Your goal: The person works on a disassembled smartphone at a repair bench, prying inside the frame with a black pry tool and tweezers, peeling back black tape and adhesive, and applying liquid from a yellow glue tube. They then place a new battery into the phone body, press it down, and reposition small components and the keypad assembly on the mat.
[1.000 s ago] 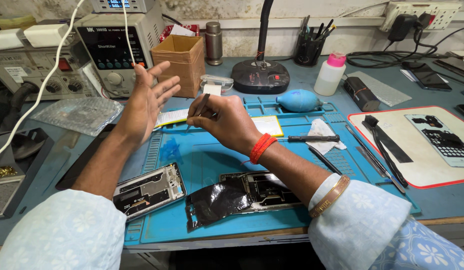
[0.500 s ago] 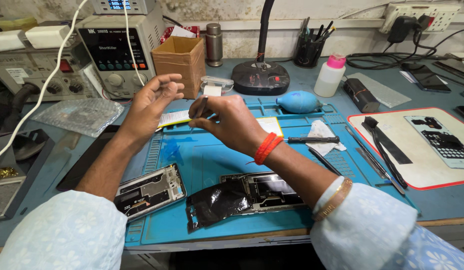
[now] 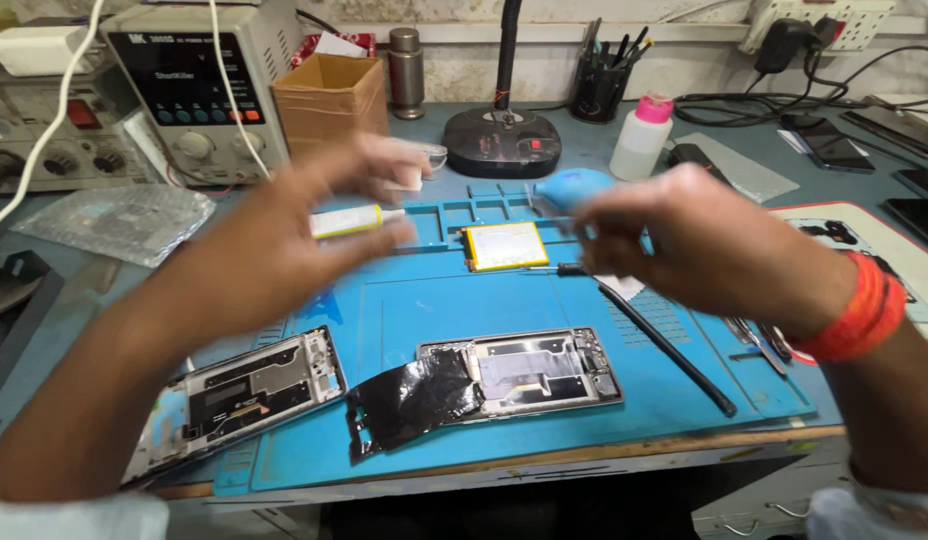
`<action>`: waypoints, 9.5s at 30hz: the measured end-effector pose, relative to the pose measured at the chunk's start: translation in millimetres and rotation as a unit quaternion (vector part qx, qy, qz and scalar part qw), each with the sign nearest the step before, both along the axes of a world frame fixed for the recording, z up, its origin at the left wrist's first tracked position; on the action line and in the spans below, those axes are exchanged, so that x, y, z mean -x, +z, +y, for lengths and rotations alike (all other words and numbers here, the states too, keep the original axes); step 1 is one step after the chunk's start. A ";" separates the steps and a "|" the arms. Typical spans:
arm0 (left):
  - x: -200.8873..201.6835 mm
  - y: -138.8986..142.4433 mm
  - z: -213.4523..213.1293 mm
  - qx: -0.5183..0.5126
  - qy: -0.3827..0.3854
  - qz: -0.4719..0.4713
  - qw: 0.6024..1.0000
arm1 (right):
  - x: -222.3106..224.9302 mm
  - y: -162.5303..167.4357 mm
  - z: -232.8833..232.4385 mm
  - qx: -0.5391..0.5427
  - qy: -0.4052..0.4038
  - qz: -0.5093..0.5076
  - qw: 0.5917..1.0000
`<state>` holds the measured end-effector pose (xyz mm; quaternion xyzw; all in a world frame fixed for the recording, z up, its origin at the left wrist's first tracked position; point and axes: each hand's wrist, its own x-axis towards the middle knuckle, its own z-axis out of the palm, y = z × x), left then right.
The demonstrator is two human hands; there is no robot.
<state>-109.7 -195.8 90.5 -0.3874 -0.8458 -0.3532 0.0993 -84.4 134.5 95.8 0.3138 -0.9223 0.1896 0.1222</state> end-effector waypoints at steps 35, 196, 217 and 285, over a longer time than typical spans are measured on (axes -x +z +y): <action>-57.6 -102.4 41.4 0.060 0.027 -0.049 0.997 | 130.1 -92.0 -26.5 -0.051 -0.157 -0.052 0.985; -52.5 -75.0 64.5 -0.106 0.111 -0.115 0.981 | -40.5 -51.0 25.4 0.123 0.002 0.122 0.985; -58.9 -95.5 40.0 0.048 0.060 -0.091 0.993 | -29.6 -70.4 1.7 -0.028 0.073 -0.084 0.993; -60.5 -94.1 36.2 0.013 0.031 -0.099 0.995 | -22.0 -77.5 -30.8 -0.028 0.142 -0.046 0.988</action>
